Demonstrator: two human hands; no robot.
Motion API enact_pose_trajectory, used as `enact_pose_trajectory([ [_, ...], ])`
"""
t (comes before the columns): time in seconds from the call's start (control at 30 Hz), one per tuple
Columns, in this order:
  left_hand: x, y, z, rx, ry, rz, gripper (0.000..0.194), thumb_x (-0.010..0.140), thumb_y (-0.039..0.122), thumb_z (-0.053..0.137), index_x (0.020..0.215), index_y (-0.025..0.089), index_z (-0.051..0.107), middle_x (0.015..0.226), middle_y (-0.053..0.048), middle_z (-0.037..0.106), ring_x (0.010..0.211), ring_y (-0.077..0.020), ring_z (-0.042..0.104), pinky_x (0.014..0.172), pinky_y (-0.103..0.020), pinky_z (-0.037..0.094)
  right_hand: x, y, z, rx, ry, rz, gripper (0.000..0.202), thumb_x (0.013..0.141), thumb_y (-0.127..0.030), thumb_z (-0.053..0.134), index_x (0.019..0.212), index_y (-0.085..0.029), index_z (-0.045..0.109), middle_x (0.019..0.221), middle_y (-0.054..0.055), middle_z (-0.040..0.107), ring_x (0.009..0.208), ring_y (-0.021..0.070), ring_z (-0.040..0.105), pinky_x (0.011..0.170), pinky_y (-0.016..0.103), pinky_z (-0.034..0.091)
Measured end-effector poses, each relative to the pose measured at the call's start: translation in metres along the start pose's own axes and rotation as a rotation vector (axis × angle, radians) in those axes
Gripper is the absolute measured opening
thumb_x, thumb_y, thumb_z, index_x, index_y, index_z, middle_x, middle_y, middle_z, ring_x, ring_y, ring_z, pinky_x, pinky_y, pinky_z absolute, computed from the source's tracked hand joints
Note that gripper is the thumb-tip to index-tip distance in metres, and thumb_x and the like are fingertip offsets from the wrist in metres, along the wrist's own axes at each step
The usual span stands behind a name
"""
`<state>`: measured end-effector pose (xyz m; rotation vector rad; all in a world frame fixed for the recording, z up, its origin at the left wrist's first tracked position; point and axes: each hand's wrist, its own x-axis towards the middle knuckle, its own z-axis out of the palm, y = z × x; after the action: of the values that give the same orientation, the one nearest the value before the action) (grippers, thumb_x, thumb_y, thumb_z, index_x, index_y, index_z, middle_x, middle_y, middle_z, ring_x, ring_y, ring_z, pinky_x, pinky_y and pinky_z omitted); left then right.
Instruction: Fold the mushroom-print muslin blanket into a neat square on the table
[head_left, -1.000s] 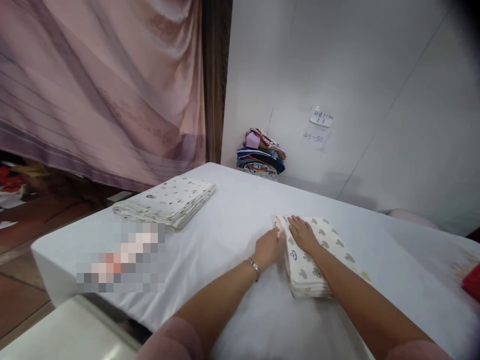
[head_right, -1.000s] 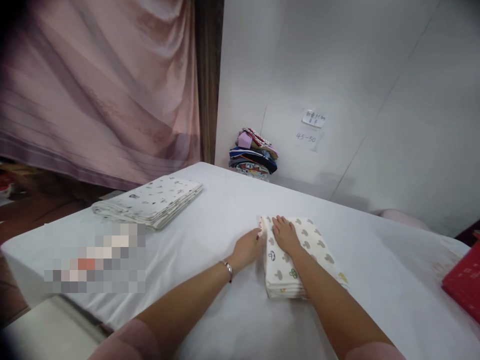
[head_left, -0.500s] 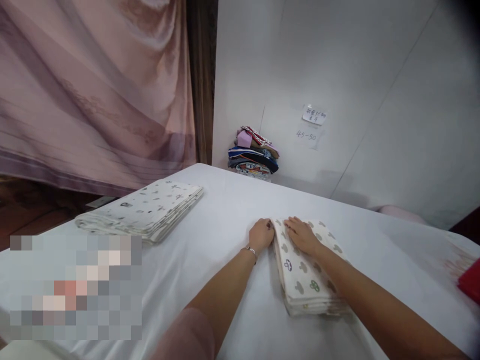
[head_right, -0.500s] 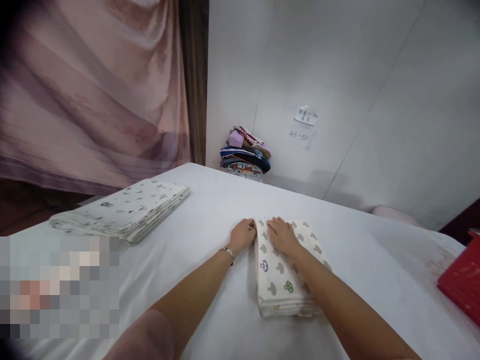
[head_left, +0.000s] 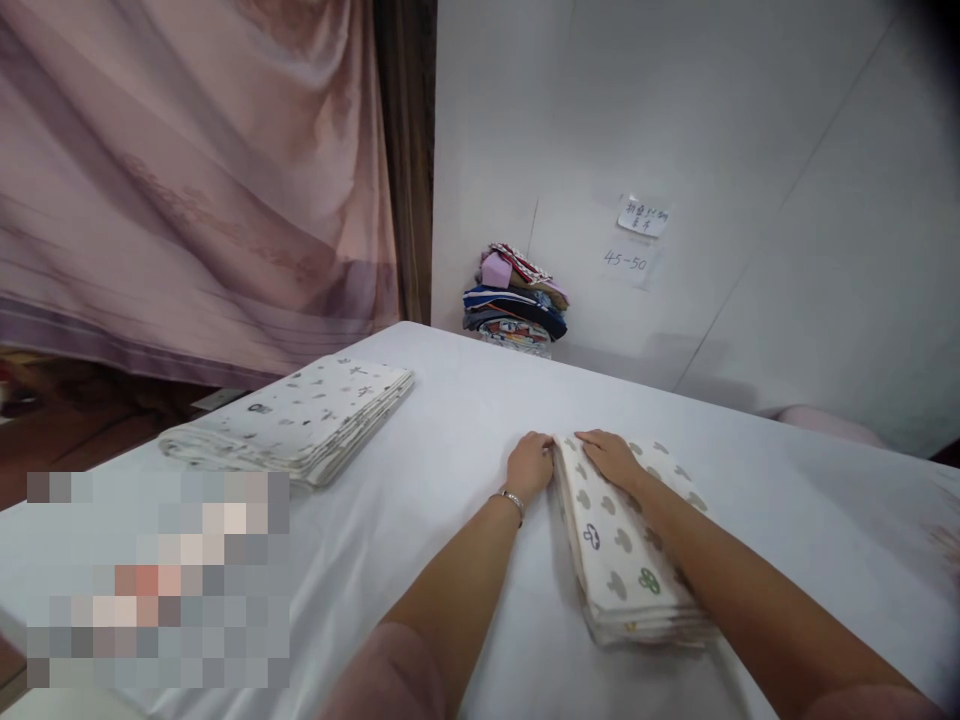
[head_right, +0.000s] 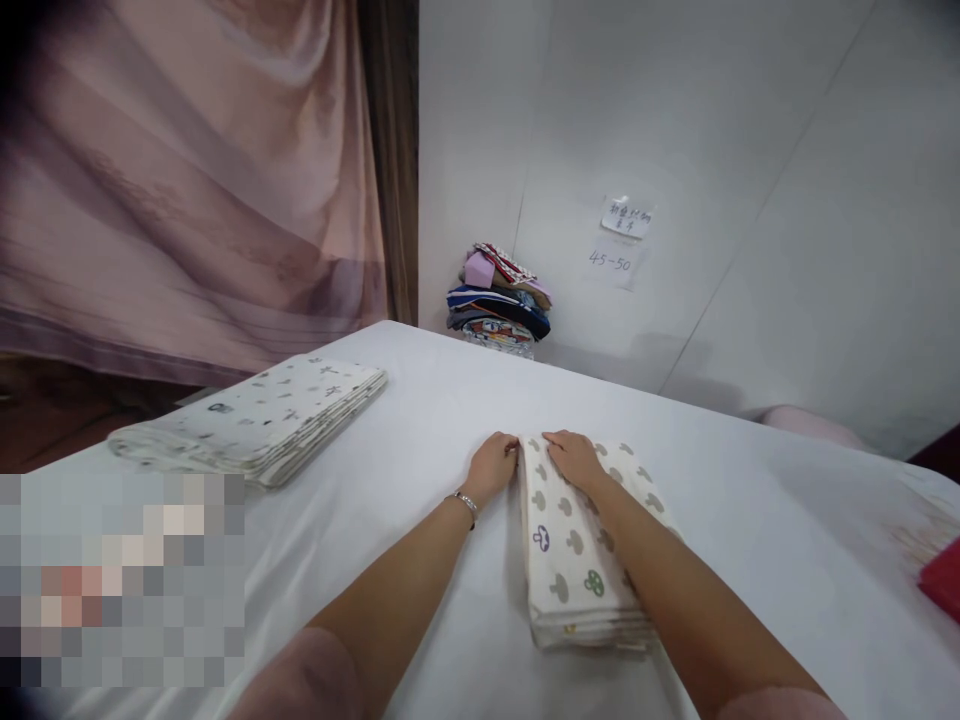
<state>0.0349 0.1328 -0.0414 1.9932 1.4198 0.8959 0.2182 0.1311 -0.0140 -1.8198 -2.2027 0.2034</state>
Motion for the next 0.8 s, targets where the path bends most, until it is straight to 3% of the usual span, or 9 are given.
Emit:
enact_pose_trajectory([
  [0.13,-0.001,0.003,-0.001,0.067,-0.011,0.027,0.029,0.080,0.015,0.041,0.099,0.022,0.062,0.103,-0.005,0.058,0.098,-0.0175,0.052,0.081,-0.027,0.043,-0.002,0.001,0.006,-0.036,0.019,-0.001,0.043,0.084,-0.023,0.034,0.119,-0.022,0.059,0.118,0.003,0.060,0.109,0.0196,0.051,0.099,0.034,0.029],
  [0.3,0.000,0.000,-0.005,0.014,-0.064,0.065,0.034,0.078,0.017,0.045,0.106,0.028,0.059,0.107,-0.001,0.056,0.100,-0.0150,0.052,0.080,-0.024,0.044,-0.002,0.002,0.009,-0.052,0.020,-0.002,0.043,0.083,-0.021,0.034,0.119,-0.023,0.058,0.118,0.003,0.060,0.109,0.0190,0.051,0.100,0.034,0.027],
  [0.43,0.003,-0.003,-0.006,-0.031,-0.098,0.055,0.032,0.075,0.017,0.049,0.103,0.026,0.060,0.107,-0.001,0.057,0.097,-0.0142,0.054,0.083,-0.023,0.043,-0.002,0.002,0.008,-0.037,0.021,-0.007,0.043,0.082,-0.020,0.034,0.116,-0.022,0.060,0.117,0.002,0.060,0.108,0.0188,0.051,0.098,0.032,0.029],
  [0.8,0.000,0.005,0.004,0.063,0.028,0.038,0.020,0.077,0.025,0.050,0.094,0.021,0.061,0.099,-0.005,0.058,0.094,-0.0183,0.053,0.076,-0.028,0.044,-0.002,0.004,0.012,-0.039,0.043,-0.018,0.040,0.082,-0.020,0.035,0.113,-0.023,0.061,0.113,0.002,0.062,0.107,0.0179,0.052,0.097,0.032,0.031],
])
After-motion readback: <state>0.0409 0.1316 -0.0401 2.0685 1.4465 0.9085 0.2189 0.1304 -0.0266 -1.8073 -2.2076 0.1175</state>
